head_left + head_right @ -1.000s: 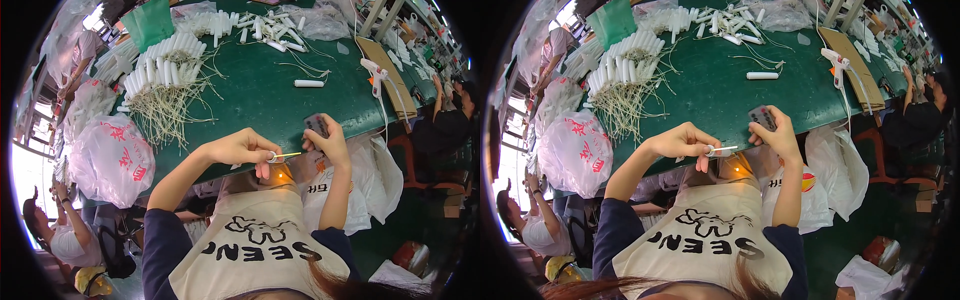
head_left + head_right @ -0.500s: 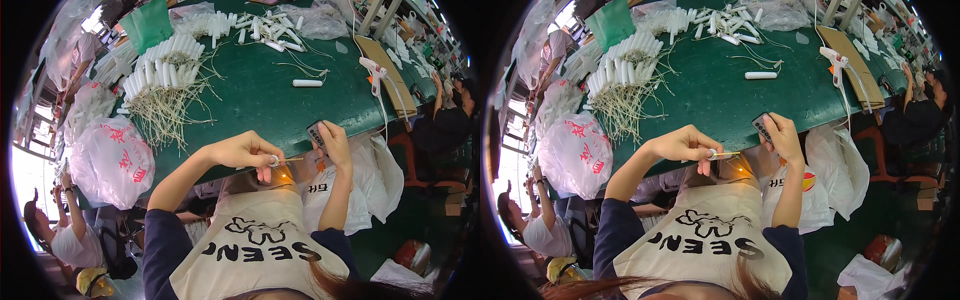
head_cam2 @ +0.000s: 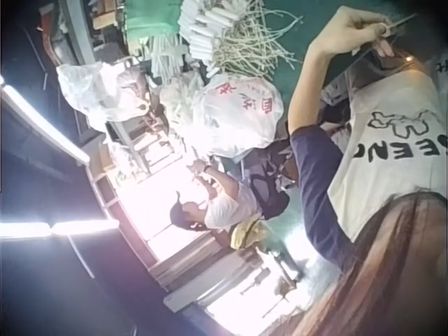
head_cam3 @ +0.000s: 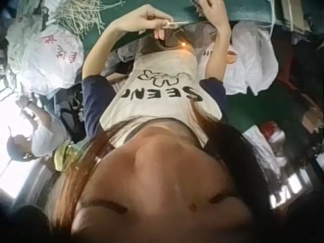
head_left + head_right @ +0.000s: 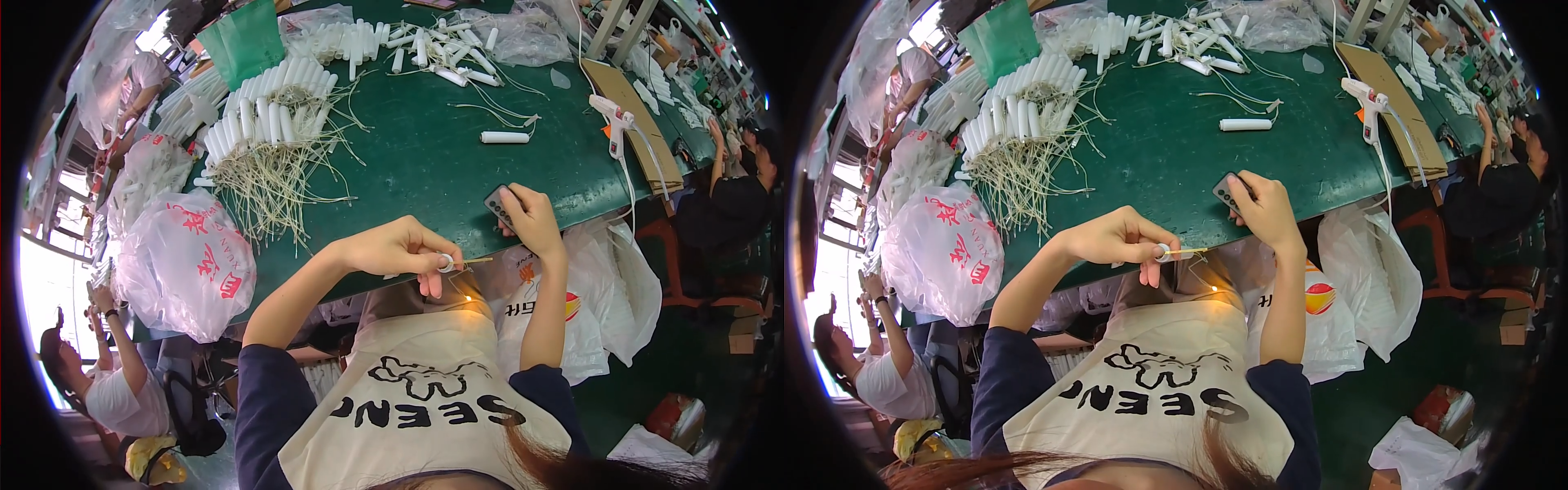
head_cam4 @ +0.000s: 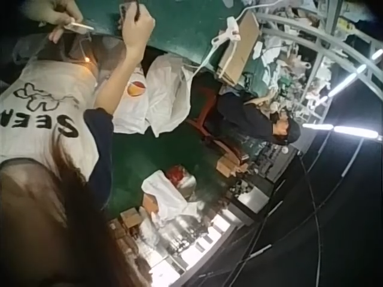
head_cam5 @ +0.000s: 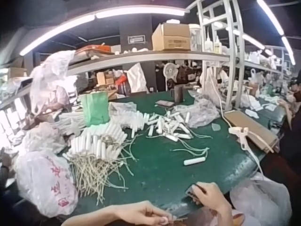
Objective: Assembling small components by inserting wires into white tubes and attaching pink parts at a factory workbench.
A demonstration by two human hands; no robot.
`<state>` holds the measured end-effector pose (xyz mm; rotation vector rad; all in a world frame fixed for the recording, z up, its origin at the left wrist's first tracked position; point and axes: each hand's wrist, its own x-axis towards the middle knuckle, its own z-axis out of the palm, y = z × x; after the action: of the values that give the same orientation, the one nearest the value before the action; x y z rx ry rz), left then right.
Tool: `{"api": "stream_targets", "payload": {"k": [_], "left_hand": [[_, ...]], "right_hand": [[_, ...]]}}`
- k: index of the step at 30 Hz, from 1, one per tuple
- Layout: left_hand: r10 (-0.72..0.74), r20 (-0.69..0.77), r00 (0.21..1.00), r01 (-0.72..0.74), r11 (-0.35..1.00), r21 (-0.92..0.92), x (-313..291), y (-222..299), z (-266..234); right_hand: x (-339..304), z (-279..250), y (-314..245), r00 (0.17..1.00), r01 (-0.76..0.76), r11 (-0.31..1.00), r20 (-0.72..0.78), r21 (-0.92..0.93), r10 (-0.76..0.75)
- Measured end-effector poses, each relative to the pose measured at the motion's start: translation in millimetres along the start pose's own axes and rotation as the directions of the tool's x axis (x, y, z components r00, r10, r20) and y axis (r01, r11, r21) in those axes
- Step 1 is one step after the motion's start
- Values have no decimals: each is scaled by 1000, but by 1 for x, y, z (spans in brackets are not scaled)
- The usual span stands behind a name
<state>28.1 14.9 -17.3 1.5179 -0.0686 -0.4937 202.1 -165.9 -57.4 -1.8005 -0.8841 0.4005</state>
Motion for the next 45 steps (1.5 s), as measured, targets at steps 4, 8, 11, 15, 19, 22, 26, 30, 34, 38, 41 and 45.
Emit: {"api": "stream_targets", "payload": {"k": [4, 8, 11, 15, 19, 22, 26, 30, 34, 38, 41, 45], "left_hand": [[-19, -5, 1000, 19, 1000, 10, -4, 8, -2], [-5, -17, 1000, 5, 1000, -9, -5, 4, -4], [-5, -17, 1000, 5, 1000, 1, -3, 10, -3], [-3, -30, 1000, 3, 1000, 2, -3, 9, -2], [-4, -24, 1000, 4, 1000, 11, -3, 8, -1], [-25, -18, 1000, 26, 999, 23, 0, 9, 1], [-29, 0, 1000, 29, 1000, 12, -1, 9, 4], [-26, 8, 1000, 26, 1000, 8, 0, 8, 3], [-18, 5, 1000, 18, 999, 50, 0, 9, -2], [-14, -5, 1000, 14, 1000, 27, 1, 9, -5], [-17, -44, 999, 19, 999, 45, 1, 12, -7], [23, -14, 1000, -23, 999, 28, 4, 6, -9]], "right_hand": [[-31, -38, 0, 965, -119, 993, 236, 20, 111], [-73, -52, 6, 895, -348, 937, 311, 41, 319], [-90, -46, 29, 800, -501, 864, 354, -51, 484], [-99, -46, 44, 803, -546, 833, 227, -92, 551], [-95, -60, 28, 953, -267, 942, 199, 202, 228], [-65, -48, 7, 988, -106, 976, -92, 189, 125], [-7, -27, 15, 951, 94, 860, -210, -501, -226], [30, -1, 39, 903, 226, 718, -135, -658, -408], [41, 11, 46, 924, 130, 713, -176, -689, -339], [33, 11, 37, 884, 187, 857, -297, -479, -359], [6, 6, 17, 810, 548, 806, -99, -223, -578], [-42, 22, -11, 870, 436, 892, 201, 115, -451]]}}
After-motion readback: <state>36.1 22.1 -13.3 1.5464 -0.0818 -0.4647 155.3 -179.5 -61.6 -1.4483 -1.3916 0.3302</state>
